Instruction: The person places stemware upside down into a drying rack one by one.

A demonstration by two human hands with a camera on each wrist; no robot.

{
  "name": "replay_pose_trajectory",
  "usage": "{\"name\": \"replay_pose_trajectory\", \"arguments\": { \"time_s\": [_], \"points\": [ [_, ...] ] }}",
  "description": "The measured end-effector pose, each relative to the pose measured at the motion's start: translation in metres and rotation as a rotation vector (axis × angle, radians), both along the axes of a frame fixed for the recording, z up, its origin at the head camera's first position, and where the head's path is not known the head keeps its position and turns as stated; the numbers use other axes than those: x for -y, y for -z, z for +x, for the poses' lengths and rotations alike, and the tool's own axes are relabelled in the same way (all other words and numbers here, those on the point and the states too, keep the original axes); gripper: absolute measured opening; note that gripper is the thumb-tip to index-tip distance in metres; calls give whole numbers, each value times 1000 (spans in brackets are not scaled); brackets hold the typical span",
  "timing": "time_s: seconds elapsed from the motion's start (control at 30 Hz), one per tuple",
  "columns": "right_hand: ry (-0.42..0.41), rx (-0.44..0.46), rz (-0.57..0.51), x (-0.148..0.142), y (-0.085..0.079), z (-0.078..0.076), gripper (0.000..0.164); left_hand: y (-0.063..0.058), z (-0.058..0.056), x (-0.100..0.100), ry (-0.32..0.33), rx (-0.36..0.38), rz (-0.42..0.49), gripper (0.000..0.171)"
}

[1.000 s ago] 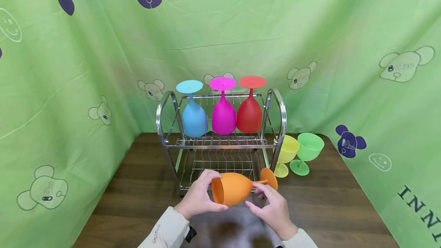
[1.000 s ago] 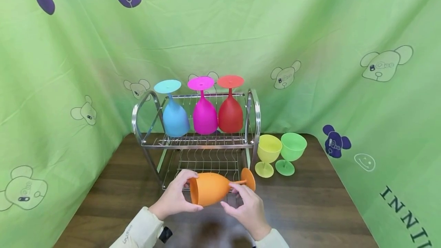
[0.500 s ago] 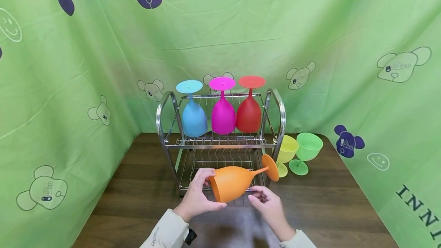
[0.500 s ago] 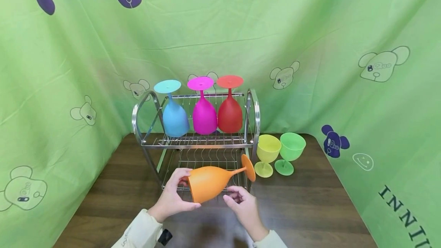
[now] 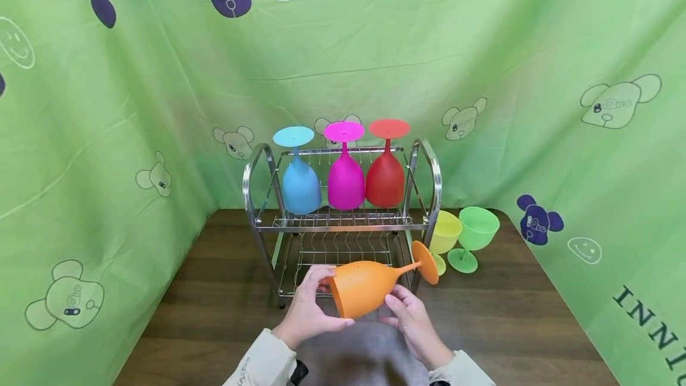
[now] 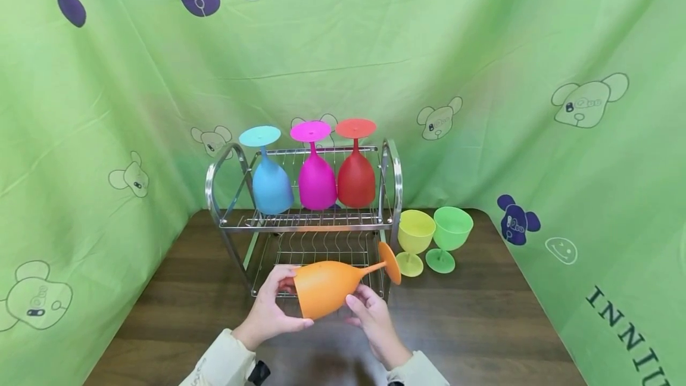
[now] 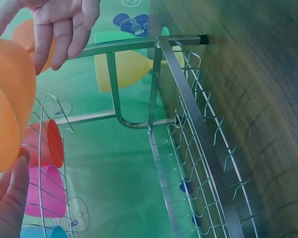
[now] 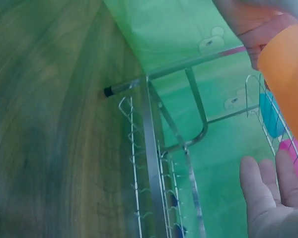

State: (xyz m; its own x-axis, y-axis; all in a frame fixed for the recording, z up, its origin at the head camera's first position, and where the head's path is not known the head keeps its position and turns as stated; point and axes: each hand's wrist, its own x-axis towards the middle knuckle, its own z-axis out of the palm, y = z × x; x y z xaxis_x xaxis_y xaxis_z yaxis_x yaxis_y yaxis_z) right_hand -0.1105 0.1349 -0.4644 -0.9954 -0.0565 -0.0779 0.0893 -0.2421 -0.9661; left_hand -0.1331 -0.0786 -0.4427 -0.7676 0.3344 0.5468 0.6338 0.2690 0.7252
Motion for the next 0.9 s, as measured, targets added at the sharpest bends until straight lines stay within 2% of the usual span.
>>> {"name": "replay_pose_trajectory", "arguments": {
  "time_s": [0.13, 0.27, 0.5, 0.63, 0.73, 0.9],
  "points": [
    [-72, -45, -78, 2, 0, -2, 35, 2, -1, 1, 7, -16, 19, 79],
    [-141, -109, -177, 4, -2, -2, 32, 5, -3, -1, 10, -36, 47, 80],
    [-70, -116, -218, 15, -12, -4, 41, 13, -2, -5, 18, -110, 126, 84],
    [-56, -176, -252, 17, -13, -5, 35, 16, -1, -8, 51, -139, 181, 86],
    [-69, -249, -303, 17, -11, -6, 35, 18, -1, -10, 74, -124, 204, 85],
    [-71, -298, -362, 15, -10, -6, 51, 21, 2, -13, 78, -12, 195, 85]
  ]
}}
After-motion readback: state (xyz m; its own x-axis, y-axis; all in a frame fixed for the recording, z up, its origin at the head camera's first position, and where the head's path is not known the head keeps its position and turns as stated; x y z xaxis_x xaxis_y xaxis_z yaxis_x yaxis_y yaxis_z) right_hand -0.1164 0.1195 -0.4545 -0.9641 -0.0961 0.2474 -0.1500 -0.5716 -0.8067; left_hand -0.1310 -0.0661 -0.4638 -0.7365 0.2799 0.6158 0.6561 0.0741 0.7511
